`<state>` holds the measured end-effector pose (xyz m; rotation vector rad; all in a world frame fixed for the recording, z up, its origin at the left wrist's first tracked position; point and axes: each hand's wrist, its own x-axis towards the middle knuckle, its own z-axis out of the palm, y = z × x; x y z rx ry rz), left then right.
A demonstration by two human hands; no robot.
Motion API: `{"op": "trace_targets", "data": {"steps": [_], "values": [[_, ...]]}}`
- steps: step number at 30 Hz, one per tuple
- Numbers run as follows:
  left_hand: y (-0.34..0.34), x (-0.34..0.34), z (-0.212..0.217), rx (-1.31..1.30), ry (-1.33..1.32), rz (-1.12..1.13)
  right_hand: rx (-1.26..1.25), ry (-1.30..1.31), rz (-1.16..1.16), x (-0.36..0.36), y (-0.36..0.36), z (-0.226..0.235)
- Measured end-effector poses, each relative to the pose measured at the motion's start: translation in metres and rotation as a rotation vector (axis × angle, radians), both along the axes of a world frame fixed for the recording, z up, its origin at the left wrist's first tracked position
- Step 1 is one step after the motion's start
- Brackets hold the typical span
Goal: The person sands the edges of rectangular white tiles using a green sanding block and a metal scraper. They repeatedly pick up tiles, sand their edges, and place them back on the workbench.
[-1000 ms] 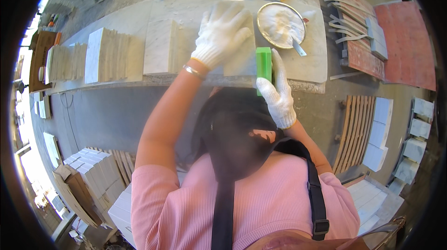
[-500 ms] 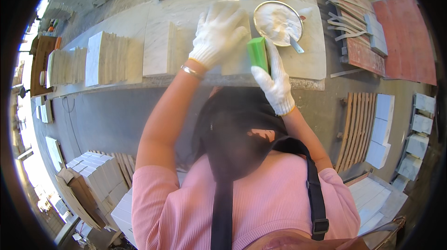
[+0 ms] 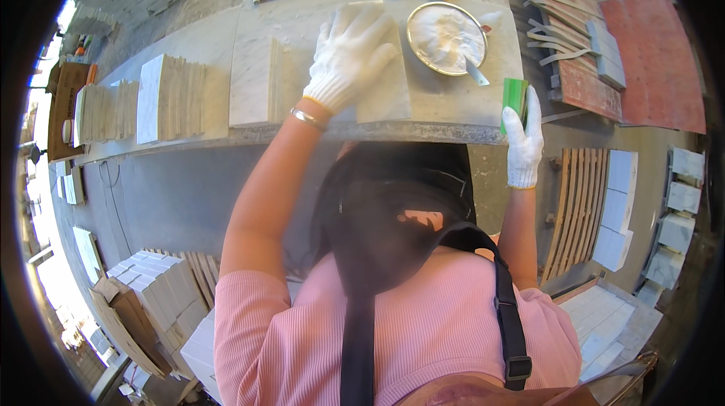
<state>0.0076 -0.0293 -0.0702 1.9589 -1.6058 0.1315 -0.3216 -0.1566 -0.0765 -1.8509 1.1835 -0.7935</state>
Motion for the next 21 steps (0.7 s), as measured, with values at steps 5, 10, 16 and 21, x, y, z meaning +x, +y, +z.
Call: {"op": "trace_targets", "data": {"steps": [5, 10, 16, 21], "values": [[0.001, -0.001, 0.003, -0.009, -0.016, 0.022, -0.270, 0.509, 0.031, 0.004, -0.023, -0.010], [0.001, 0.000, 0.002, -0.017, 0.023, 0.000, -0.515, 0.329, 0.006, 0.014, 0.010, 0.033], [0.000, -0.001, 0.002, -0.037, -0.007, 0.002, -0.491, 0.224, 0.578, 0.084, 0.062, 0.033], [0.000, 0.000, -0.004, -0.048, -0.005, 0.019, -0.470, 0.435, 0.652, 0.101, 0.077, 0.028]]}}
